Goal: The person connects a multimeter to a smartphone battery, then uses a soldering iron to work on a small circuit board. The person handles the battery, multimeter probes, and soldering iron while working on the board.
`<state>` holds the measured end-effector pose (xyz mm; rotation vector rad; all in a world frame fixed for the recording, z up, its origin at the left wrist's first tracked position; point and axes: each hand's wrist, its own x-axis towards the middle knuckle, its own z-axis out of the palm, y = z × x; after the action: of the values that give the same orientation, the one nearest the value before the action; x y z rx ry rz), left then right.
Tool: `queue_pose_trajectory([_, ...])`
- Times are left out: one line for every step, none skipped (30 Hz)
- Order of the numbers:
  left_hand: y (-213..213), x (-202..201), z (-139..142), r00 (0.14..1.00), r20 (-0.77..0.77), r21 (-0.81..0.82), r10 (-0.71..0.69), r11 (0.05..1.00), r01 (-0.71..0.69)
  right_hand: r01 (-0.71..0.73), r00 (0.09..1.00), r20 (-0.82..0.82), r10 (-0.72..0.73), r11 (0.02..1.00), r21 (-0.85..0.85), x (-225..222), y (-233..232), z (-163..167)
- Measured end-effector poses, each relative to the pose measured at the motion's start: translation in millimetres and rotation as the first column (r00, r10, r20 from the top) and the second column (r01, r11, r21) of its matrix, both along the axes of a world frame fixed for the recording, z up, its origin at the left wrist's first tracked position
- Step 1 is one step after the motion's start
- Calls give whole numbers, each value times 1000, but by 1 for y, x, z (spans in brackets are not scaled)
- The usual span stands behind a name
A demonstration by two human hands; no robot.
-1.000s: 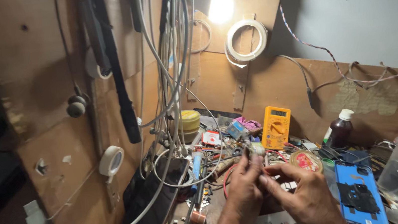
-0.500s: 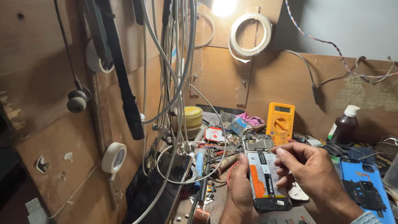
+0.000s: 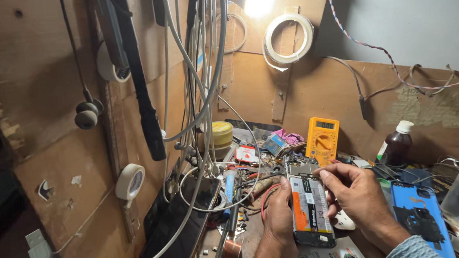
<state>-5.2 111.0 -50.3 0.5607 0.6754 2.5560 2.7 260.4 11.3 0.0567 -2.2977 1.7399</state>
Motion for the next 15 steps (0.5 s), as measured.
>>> queue_pose_trajectory([-1,0,1,1000,-3,-36,11,999,-11,-5,1000,-7,5,1000,17,1,0,1])
queue_pose_trajectory([-1,1,1,1000,3,-46,13,999,-13,-7,1000,-21,7,999,34,1,-1,1])
queue_pose_trajectory([-1,1,2,1000,10,-57,15,998,-15,-8,999,-34,9,999,50,1,-2,2])
queue_pose_trajectory([-2,2,2,1000,18,-67,18,998,-17,-9,999,-45,12,998,67,1,-3,2])
queue_pose_trajectory([-1,1,2,1000,28,-63,11,998,-9,-14,998,-56,18,997,73,1,-2,2])
queue_pose_trajectory([-1,1,2,999,39,-60,3,998,-1,-18,997,-67,23,997,79,2,-2,2])
queue_pose_trajectory([0,0,1,999,51,-57,-5,998,8,-22,997,-77,29,996,84,2,-2,2])
queue_pose_trajectory([1,-1,0,999,50,-54,0,999,3,-19,997,-73,26,995,94,3,-2,2])
queue_pose_trajectory([3,-2,-1,999,49,-51,4,999,-2,-16,997,-69,23,994,104,3,-2,3])
queue_pose_trajectory([4,-4,-2,999,48,-49,9,999,-7,-13,998,-65,20,993,115,3,-2,3])
queue_pose_trajectory([5,-5,-4,998,53,-59,21,998,-18,-8,998,-64,16,992,125,4,-2,4])
queue_pose_trajectory([5,-6,-5,998,58,-69,34,997,-30,-4,998,-65,13,991,136,4,-3,4])
queue_pose_trajectory([6,-6,-6,997,63,-80,47,996,-42,-1,998,-64,10,989,146,4,-4,5])
queue_pose_trajectory([6,-6,-7,998,55,-60,31,998,-27,-4,998,-66,15,987,159,5,-4,5])
queue_pose_trajectory([6,-6,-8,999,47,-40,13,999,-11,-6,998,-68,18,985,172,6,-4,6])
